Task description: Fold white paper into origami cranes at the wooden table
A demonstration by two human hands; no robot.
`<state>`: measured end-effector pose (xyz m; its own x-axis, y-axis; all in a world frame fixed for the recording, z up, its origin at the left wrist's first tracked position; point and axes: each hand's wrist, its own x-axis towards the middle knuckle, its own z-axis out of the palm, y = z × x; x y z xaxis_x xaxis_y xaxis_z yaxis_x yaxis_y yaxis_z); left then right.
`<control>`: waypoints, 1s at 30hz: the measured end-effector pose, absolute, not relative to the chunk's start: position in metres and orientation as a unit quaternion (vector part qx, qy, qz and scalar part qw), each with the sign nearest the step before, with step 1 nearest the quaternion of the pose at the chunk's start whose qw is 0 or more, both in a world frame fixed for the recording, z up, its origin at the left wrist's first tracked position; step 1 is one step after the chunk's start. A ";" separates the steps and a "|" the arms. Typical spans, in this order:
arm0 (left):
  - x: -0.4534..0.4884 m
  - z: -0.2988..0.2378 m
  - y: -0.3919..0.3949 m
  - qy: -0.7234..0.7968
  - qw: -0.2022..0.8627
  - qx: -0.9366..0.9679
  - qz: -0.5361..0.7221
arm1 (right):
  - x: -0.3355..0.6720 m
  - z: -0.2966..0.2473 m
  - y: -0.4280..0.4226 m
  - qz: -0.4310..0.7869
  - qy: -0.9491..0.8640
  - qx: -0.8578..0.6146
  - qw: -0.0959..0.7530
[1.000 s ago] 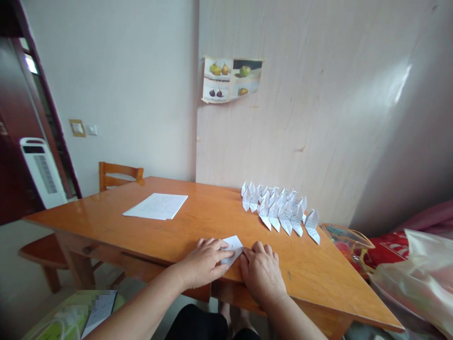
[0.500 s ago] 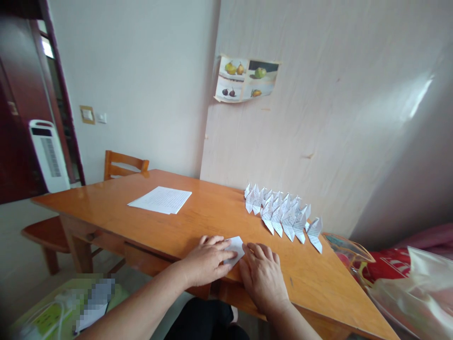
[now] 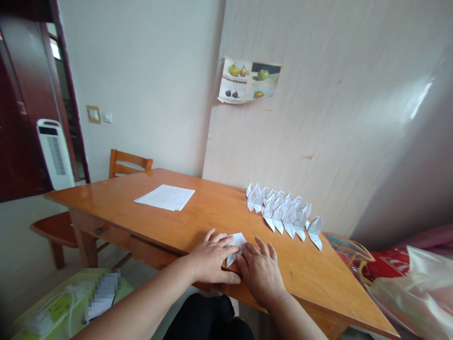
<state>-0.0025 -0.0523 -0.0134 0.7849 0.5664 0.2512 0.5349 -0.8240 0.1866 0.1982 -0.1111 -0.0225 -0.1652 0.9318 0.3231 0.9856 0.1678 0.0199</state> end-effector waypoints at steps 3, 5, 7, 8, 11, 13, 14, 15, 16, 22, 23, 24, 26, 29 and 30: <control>-0.003 -0.017 -0.053 0.287 0.037 0.945 0.152 | 0.197 -0.022 -0.112 -0.097 -0.756 -0.639 0.108; -0.003 -0.020 -0.052 0.292 0.028 0.945 0.145 | 0.197 -0.021 -0.112 -0.097 -0.754 -0.642 0.104; -0.003 -0.021 -0.050 0.296 0.024 0.945 0.136 | 0.199 -0.020 -0.113 -0.102 -0.747 -0.649 0.102; -0.002 -0.021 -0.049 0.296 0.024 0.946 0.134 | 0.200 -0.019 -0.114 -0.105 -0.743 -0.653 0.103; -0.002 -0.022 -0.047 0.294 0.029 0.946 0.136 | 0.205 -0.020 -0.115 -0.112 -0.728 -0.667 0.107; -0.002 -0.022 -0.047 0.293 0.031 0.945 0.142 | 0.209 -0.020 -0.115 -0.112 -0.722 -0.674 0.112; -0.002 -0.022 -0.047 0.293 0.030 0.945 0.144 | 0.211 -0.020 -0.115 -0.111 -0.719 -0.676 0.115; -0.002 -0.022 -0.048 0.293 0.030 0.944 0.147 | 0.213 -0.020 -0.115 -0.109 -0.717 -0.678 0.119; -0.002 -0.023 -0.048 0.293 0.030 0.944 0.149 | 0.215 -0.020 -0.115 -0.108 -0.715 -0.679 0.124; -0.003 -0.022 -0.055 0.296 0.015 0.939 0.173 | 0.215 -0.015 -0.135 -0.110 -0.687 -0.688 0.205; -0.004 -0.022 -0.058 0.296 0.010 0.938 0.179 | 0.212 -0.016 -0.143 -0.086 -0.677 -0.674 0.284; -0.004 -0.022 -0.061 0.295 0.004 0.937 0.187 | 0.209 -0.018 -0.152 -0.050 -0.660 -0.661 0.353; -0.005 -0.023 -0.070 0.297 -0.009 0.932 0.208 | 0.201 -0.028 -0.168 0.052 -0.619 -0.651 0.436; -0.004 -0.027 -0.085 0.323 -0.026 0.918 0.230 | 0.189 -0.048 -0.184 0.261 -0.510 -0.658 0.488; -0.003 -0.029 -0.091 0.335 -0.035 0.911 0.240 | 0.185 -0.054 -0.186 0.327 -0.477 -0.652 0.491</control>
<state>-0.0032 -0.0905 -0.0293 0.6607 0.5934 0.4598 0.6266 -0.7732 0.0976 0.1847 -0.1862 -0.0541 0.3316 0.9425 0.0415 0.3009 -0.0640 -0.9515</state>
